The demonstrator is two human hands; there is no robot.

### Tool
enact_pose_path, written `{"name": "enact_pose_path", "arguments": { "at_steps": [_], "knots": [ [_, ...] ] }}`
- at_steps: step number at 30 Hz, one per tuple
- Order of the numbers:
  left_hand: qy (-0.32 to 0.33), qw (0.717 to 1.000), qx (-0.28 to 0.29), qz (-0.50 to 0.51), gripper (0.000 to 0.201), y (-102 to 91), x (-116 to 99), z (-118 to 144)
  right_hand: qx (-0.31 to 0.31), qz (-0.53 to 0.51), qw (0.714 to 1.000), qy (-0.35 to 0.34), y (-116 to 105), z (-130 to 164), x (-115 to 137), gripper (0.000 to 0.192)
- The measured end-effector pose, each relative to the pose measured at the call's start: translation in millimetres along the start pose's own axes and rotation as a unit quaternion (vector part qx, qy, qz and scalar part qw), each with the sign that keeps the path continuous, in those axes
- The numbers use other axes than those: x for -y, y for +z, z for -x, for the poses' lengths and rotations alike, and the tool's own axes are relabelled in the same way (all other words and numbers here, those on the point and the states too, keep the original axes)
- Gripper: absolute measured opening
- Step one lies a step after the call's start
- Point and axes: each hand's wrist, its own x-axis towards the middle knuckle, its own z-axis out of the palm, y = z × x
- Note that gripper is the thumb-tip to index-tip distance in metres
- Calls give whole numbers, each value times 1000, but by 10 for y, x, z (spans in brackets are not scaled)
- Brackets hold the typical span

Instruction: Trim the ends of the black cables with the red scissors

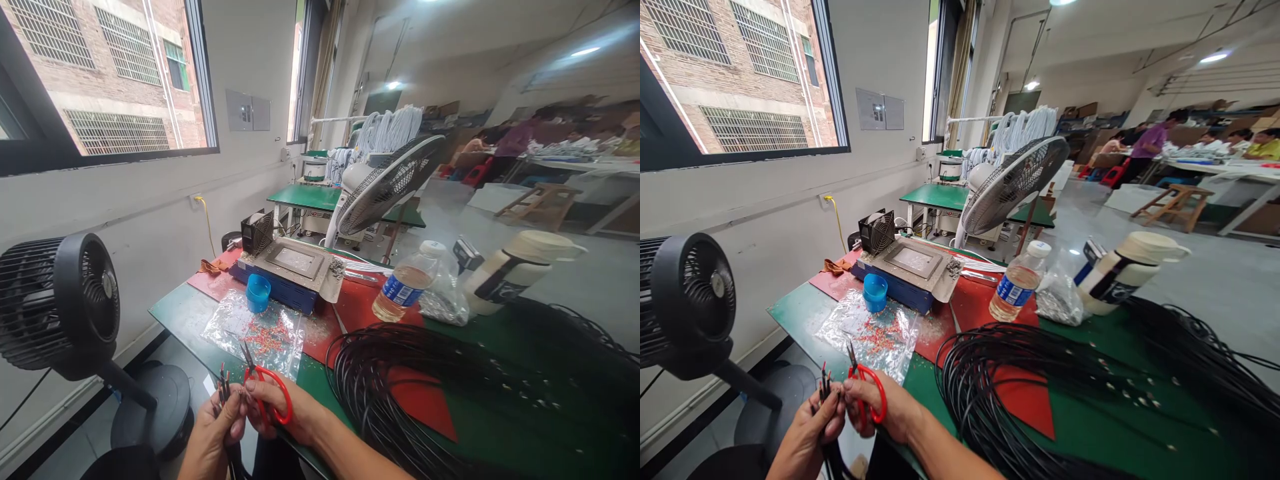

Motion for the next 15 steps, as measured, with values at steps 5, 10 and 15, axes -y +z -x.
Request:
{"name": "enact_pose_path", "arguments": {
  "at_steps": [5, 10, 15],
  "knots": [
    [-24, 996, 49, -71, 29, 2, -124, 74, 6, 42, 999, 9, -15, 22, 41, 50],
    [-29, 993, 70, -91, 25, -29, -149, 84, 6, 35, 998, 54, -22, 29, 49, 43],
    [-4, 989, 89, -115, 26, -71, -97, 80, 8, -19, 997, 76, -10, 29, 24, 38]
  ]
}}
